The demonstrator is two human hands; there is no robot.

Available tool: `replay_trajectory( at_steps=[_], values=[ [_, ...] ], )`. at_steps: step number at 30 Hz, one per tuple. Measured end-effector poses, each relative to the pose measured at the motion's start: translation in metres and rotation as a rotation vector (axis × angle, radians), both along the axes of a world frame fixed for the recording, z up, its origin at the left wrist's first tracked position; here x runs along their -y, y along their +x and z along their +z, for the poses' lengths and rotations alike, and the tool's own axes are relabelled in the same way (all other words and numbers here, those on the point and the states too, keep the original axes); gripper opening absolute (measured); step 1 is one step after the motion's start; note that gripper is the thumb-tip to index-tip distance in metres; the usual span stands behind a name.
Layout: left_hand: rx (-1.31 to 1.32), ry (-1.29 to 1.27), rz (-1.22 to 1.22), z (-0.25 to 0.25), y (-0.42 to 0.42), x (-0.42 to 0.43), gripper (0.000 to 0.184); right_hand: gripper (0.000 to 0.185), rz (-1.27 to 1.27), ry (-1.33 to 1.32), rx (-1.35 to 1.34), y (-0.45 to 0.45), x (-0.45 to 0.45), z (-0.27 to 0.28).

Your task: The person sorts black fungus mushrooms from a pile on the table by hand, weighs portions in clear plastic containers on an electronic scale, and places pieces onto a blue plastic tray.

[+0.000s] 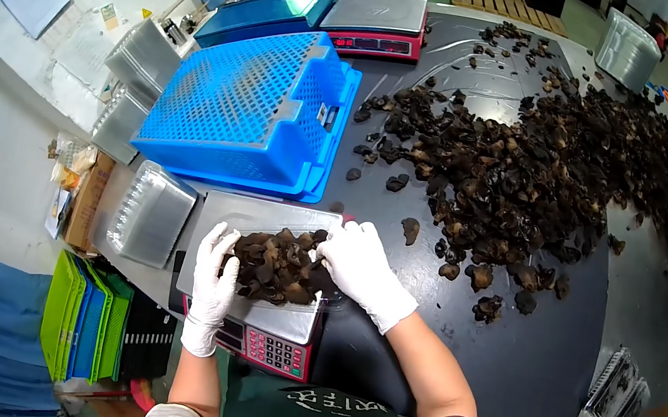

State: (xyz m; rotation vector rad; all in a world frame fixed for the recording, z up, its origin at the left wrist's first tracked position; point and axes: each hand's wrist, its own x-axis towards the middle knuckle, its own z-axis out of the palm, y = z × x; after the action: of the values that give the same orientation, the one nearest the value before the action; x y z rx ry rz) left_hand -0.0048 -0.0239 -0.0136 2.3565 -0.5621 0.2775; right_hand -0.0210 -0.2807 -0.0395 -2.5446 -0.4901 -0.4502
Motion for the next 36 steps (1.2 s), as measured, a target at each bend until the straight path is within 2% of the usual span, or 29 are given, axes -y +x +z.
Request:
replay_trajectory(
  at_steps=[1,3,5,7,9,12,13,15,19,21,23,24,25,26,29,30,31,32,33,35,36],
  values=[
    [0.003,-0.012,0.022,0.0,-0.001,-0.005,0.035,0.004,0.005,-0.098,0.003,0.003,-0.001,-0.002],
    [-0.034,-0.053,0.049,-0.006,-0.001,-0.016,0.036,0.005,0.036,-0.031,-0.006,0.003,0.007,-0.002],
    [0.014,-0.044,0.076,-0.011,-0.001,-0.024,0.036,0.007,0.017,0.302,0.023,0.003,0.016,-0.002],
    [-0.011,-0.08,0.083,-0.01,-0.002,-0.023,0.036,0.006,0.026,0.799,-0.124,-0.005,0.014,0.008],
    [0.032,-0.021,0.081,-0.008,-0.002,-0.018,0.037,0.009,-0.057,0.952,-0.556,-0.008,0.012,0.013],
    [0.035,-0.052,0.076,-0.001,-0.002,-0.004,0.036,0.017,-0.071,0.541,-0.264,-0.008,-0.01,0.01],
    [0.032,-0.068,0.071,0.0,-0.001,-0.002,0.036,0.017,-0.063,0.48,-0.169,-0.008,-0.018,0.008],
    [0.039,-0.062,0.072,0.003,-0.001,0.001,0.035,0.021,-0.086,0.276,-0.222,-0.009,-0.028,0.018],
    [0.058,-0.029,0.066,0.004,-0.001,-0.003,0.035,0.026,-0.07,0.233,-0.18,-0.007,-0.025,0.009],
    [0.077,-0.003,0.073,0.003,-0.002,-0.008,0.035,0.011,-0.112,0.716,-0.102,-0.023,-0.009,0.021],
    [0.023,-0.056,0.075,0.0,-0.003,-0.014,0.037,0.009,-0.164,0.907,-0.165,-0.046,0.025,0.027],
    [0.029,-0.066,0.071,-0.001,-0.003,-0.016,0.036,0.008,-0.251,1.07,-0.301,-0.064,0.041,0.038],
    [0.026,-0.067,0.073,0.0,-0.004,-0.015,0.036,0.006,-0.235,1.203,-0.207,-0.079,0.06,0.029],
    [0.042,-0.026,0.052,0.004,-0.005,-0.013,0.035,0.008,-0.243,1.362,-0.2,-0.1,0.077,0.02],
    [0.063,-0.021,-0.013,0.006,-0.004,-0.003,0.031,0.031,-0.312,1.451,-0.287,-0.17,0.121,0.003],
    [0.1,0.018,-0.04,0.004,-0.002,-0.001,0.032,0.028,-0.336,1.391,-0.37,-0.194,0.136,-0.005],
    [0.135,0.057,-0.069,0.003,-0.001,0.001,0.034,0.016,-0.358,1.358,-0.49,-0.216,0.146,-0.002],
    [0.15,0.093,-0.074,0.004,0.001,0.006,0.035,0.009,-0.447,1.242,-0.694,-0.236,0.154,0.004],
    [0.148,0.093,-0.081,0.007,0.002,0.013,0.035,0.018,-0.426,1.159,-0.9,-0.26,0.169,-0.007],
    [0.163,0.178,-0.011,0.012,0.002,0.028,0.036,0.019,-0.625,0.865,-1.259,-0.286,0.172,-0.008],
    [0.166,0.182,-0.013,0.008,0.005,0.032,0.035,0.02,-0.719,0.621,-1.307,-0.292,0.166,-0.005]
  ],
)
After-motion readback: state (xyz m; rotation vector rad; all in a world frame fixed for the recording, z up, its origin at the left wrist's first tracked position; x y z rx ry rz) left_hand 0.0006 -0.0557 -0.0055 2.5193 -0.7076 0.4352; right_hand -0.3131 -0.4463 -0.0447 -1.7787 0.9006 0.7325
